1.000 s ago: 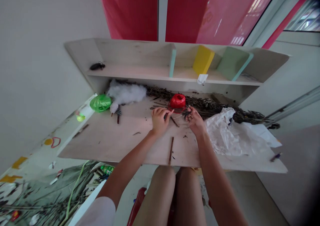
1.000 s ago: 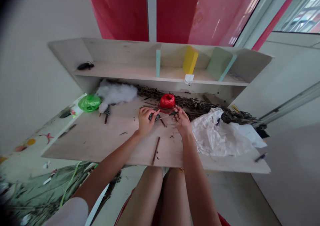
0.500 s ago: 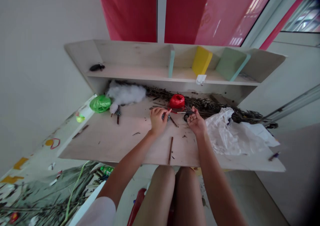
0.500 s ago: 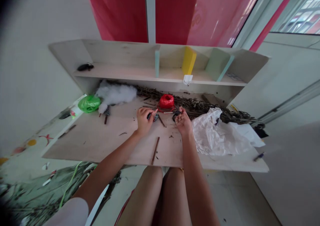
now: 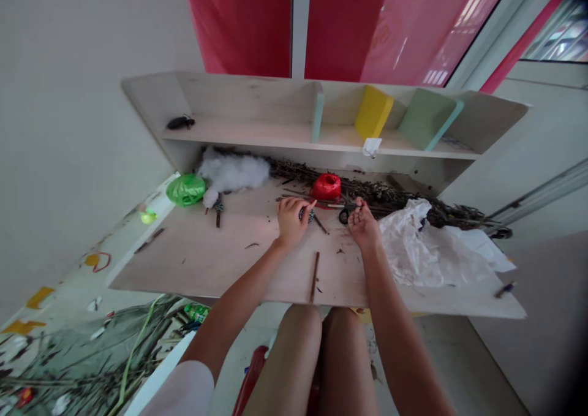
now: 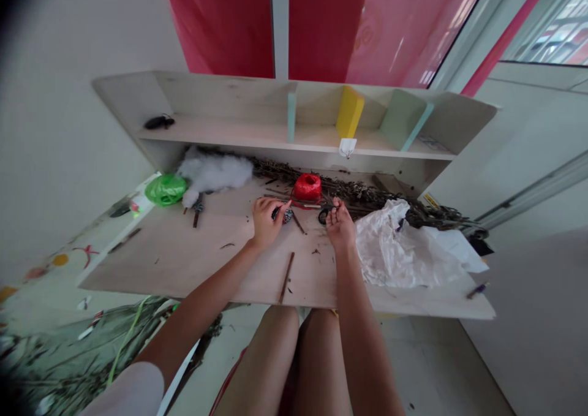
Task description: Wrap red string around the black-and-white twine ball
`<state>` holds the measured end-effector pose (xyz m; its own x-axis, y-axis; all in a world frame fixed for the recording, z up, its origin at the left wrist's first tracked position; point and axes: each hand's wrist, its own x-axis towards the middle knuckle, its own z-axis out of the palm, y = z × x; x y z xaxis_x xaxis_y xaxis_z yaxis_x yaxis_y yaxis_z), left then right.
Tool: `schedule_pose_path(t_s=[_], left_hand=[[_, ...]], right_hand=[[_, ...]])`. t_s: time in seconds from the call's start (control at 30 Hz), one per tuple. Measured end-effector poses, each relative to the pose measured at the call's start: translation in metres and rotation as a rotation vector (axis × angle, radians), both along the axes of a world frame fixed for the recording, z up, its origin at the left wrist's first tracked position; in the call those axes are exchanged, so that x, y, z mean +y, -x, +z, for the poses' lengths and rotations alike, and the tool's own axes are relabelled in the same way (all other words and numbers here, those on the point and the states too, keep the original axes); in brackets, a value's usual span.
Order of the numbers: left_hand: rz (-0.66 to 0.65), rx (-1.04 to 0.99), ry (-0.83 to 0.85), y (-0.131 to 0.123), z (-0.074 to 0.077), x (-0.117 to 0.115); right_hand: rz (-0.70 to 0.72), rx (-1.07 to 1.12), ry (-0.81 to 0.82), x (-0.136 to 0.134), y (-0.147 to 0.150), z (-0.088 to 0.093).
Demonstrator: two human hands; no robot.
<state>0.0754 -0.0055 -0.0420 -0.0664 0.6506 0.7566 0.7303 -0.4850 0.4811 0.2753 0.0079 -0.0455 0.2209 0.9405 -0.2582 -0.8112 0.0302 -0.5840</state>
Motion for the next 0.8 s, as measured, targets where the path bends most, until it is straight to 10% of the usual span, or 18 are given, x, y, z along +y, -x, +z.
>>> schedule_pose_path(t_s=[0.8], left_hand=[[0.137, -0.251, 0.081, 0.016, 0.002, 0.016]], right_hand=[[-0.021, -0.013, -0.038, 0.002, -0.009, -0.010]])
